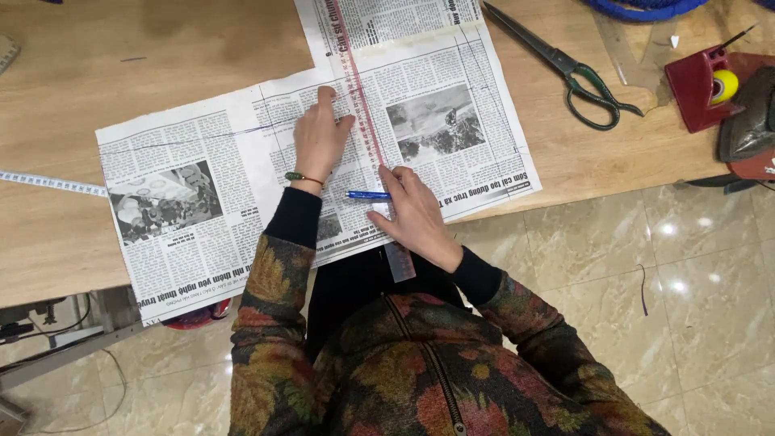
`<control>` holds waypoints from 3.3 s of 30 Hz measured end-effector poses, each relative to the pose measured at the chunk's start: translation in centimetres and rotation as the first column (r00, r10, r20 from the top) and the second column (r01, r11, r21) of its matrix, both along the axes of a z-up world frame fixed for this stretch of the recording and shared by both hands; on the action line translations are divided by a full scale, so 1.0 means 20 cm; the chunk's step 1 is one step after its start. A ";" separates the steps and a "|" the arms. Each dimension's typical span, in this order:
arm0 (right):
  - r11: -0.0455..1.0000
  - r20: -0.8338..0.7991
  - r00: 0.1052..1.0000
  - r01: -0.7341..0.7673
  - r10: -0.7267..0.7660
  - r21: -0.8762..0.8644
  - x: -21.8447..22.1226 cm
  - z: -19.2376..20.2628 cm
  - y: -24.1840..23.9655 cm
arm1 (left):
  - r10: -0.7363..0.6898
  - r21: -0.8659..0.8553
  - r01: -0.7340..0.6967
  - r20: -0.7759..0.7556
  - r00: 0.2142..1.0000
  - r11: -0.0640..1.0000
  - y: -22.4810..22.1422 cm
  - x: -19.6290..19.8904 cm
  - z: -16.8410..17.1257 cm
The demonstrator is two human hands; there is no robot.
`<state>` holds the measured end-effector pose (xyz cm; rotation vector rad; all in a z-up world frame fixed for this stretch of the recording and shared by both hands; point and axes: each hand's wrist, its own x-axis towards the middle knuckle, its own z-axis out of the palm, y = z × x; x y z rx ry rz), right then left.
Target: The person is drafting a pattern on a sheet of newspaper using a ruler, a blue pen, and a grey template.
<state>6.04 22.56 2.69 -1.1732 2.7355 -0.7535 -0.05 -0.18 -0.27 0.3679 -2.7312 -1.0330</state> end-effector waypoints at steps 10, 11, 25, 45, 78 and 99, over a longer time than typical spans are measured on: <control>0.998 -0.009 1.000 -0.029 0.029 -0.064 -0.01 0.00 0.02 | -0.156 -0.278 0.205 0.190 0.969 0.938 -0.06 -0.02 0.03; 0.998 -0.009 1.000 -0.028 0.027 -0.064 -0.01 0.01 0.02 | -0.157 -0.278 0.207 0.191 0.969 0.938 -0.05 -0.02 0.05; 0.998 0.049 0.998 -0.024 0.027 -0.056 -0.01 0.04 0.03 | -0.145 -0.260 0.217 0.269 0.952 0.941 -0.04 -0.02 0.12; 0.998 0.069 0.997 -0.027 0.030 -0.050 -0.01 0.04 0.03 | -0.167 -0.197 0.228 0.284 0.944 0.953 -0.07 -0.04 0.11; 0.997 0.008 0.999 -0.049 0.049 -0.052 -0.01 0.03 0.04 | -0.171 -0.172 0.242 0.348 0.922 0.955 -0.07 -0.06 0.13; 0.766 0.349 0.937 0.226 -0.002 -0.602 -0.58 0.18 -0.06 | -0.180 -0.166 0.278 0.445 0.877 0.946 -0.09 -0.20 0.21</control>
